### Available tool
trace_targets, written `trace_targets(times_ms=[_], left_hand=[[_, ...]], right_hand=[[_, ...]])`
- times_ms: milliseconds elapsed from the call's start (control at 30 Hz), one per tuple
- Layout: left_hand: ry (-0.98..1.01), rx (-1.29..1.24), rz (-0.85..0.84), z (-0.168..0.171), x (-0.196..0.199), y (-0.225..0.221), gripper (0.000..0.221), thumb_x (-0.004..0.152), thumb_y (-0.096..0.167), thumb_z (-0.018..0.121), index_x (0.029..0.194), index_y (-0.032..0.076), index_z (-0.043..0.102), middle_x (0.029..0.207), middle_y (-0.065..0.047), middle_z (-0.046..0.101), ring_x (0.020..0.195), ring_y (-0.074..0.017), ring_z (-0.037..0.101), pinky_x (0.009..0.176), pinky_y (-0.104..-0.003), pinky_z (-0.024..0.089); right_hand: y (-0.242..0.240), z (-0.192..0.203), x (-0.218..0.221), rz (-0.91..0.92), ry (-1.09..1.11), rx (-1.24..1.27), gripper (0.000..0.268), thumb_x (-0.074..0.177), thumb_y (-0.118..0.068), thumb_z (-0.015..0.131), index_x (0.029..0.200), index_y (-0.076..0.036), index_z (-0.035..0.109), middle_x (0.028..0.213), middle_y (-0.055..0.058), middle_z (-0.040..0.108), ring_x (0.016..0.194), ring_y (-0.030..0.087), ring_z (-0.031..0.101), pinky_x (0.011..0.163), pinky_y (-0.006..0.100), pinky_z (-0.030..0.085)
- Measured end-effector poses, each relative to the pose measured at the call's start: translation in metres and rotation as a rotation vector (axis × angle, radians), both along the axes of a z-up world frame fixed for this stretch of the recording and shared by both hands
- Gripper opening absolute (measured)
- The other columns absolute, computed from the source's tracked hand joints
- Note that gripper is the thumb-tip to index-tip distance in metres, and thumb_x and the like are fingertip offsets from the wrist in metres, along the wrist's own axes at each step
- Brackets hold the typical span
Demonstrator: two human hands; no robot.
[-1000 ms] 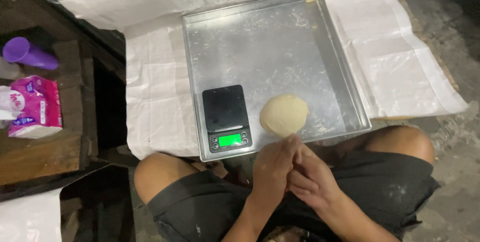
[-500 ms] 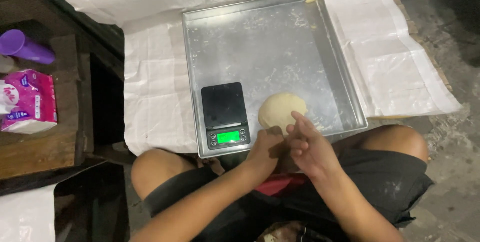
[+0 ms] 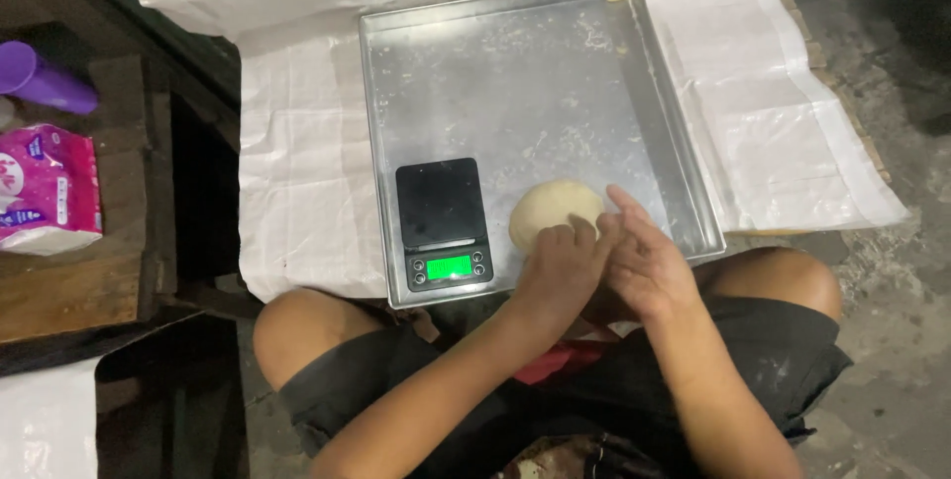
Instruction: The person is weighing small portions of dough on a digital scale and combining them into a larger dough ball on a metal tray.
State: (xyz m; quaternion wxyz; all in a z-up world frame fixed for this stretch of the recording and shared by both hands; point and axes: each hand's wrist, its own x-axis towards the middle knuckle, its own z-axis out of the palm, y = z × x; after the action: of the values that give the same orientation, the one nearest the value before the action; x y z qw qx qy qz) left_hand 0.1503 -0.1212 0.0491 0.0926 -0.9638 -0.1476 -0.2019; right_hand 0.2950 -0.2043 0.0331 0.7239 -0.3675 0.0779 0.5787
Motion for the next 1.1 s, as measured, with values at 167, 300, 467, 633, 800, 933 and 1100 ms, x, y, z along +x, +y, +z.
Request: trace_targets(times_ms=[167, 300, 467, 633, 800, 933, 1100], left_hand=[[-0.12, -0.249, -0.187, 0.019, -0.03, 0.007, 0.031, 0.086, 0.029, 0.076, 0.098, 0.005, 0.062, 0.101, -0.014, 0.058, 0.066, -0.0248, 0.053, 0.057, -0.036, 0.038], [-0.113, -0.482, -0.195, -0.035, -0.049, 0.002, 0.025, 0.086, 0.03, 0.075, 0.098, 0.008, 0.069, 0.109, -0.014, 0.065, 0.094, -0.0354, 0.065, 0.067, -0.044, 0.048], [-0.231, -0.464, -0.136, -0.058, -0.046, 0.014, 0.032, 0.09, 0.021, 0.075, 0.117, 0.007, 0.068, 0.135, -0.019, 0.062, 0.129, -0.0396, 0.058, 0.091, -0.049, 0.053], [-0.131, -0.429, -0.119, -0.065, -0.03, 0.014, 0.049, 0.091, 0.029, 0.074, 0.133, 0.009, 0.061, 0.157, -0.02, 0.044, 0.147, -0.0391, 0.041, 0.109, -0.06, 0.042], [-0.01, -0.469, -0.102, -0.079, -0.025, 0.016, 0.062, 0.095, 0.038, 0.068, 0.146, 0.009, 0.049, 0.162, -0.022, 0.036, 0.154, -0.0385, 0.031, 0.116, -0.068, 0.032], [-0.003, -0.407, -0.088, -0.088, -0.026, 0.017, 0.07, 0.091, 0.03, 0.07, 0.152, 0.011, 0.042, 0.165, -0.019, 0.033, 0.155, -0.0343, 0.03, 0.117, -0.069, 0.031], [0.043, -0.346, -0.083, -0.087, -0.026, 0.018, 0.073, 0.089, 0.024, 0.069, 0.155, 0.012, 0.039, 0.166, -0.018, 0.03, 0.155, -0.0338, 0.029, 0.115, -0.065, 0.037]], right_hand=[[-0.012, -0.017, 0.015, -0.031, -0.581, -0.225, 0.042, 0.108, -0.021, 0.046, 0.15, -0.015, 0.043, 0.134, 0.018, 0.066, 0.069, 0.022, 0.074, 0.054, 0.033, 0.063], [-0.005, -0.034, 0.027, 0.001, -1.078, -0.546, 0.031, 0.107, -0.01, 0.05, 0.135, -0.004, 0.06, 0.123, 0.016, 0.069, 0.08, 0.027, 0.073, 0.059, 0.037, 0.061], [0.0, -0.11, 0.059, 0.35, -1.573, -0.74, 0.033, 0.101, -0.041, 0.067, 0.124, -0.018, 0.075, 0.119, 0.008, 0.074, 0.112, 0.03, 0.07, 0.095, 0.044, 0.056], [0.024, -0.094, 0.054, 0.358, -1.493, -0.683, 0.045, 0.098, -0.04, 0.07, 0.131, -0.008, 0.072, 0.121, 0.019, 0.072, 0.116, 0.037, 0.067, 0.101, 0.048, 0.052], [0.029, -0.1, 0.051, 0.187, -1.269, -0.539, 0.023, 0.091, -0.016, 0.077, 0.109, -0.001, 0.077, 0.067, 0.017, 0.066, 0.044, 0.024, 0.062, 0.037, 0.037, 0.047], [0.02, -0.078, 0.051, 0.181, -1.33, -0.541, 0.019, 0.089, -0.013, 0.077, 0.106, -0.004, 0.08, 0.076, 0.02, 0.07, 0.067, 0.026, 0.068, 0.057, 0.04, 0.052], [0.027, -0.047, 0.035, 0.19, -1.4, -0.58, 0.025, 0.091, -0.02, 0.081, 0.112, -0.006, 0.078, 0.082, 0.018, 0.073, 0.071, 0.03, 0.072, 0.068, 0.042, 0.055]])
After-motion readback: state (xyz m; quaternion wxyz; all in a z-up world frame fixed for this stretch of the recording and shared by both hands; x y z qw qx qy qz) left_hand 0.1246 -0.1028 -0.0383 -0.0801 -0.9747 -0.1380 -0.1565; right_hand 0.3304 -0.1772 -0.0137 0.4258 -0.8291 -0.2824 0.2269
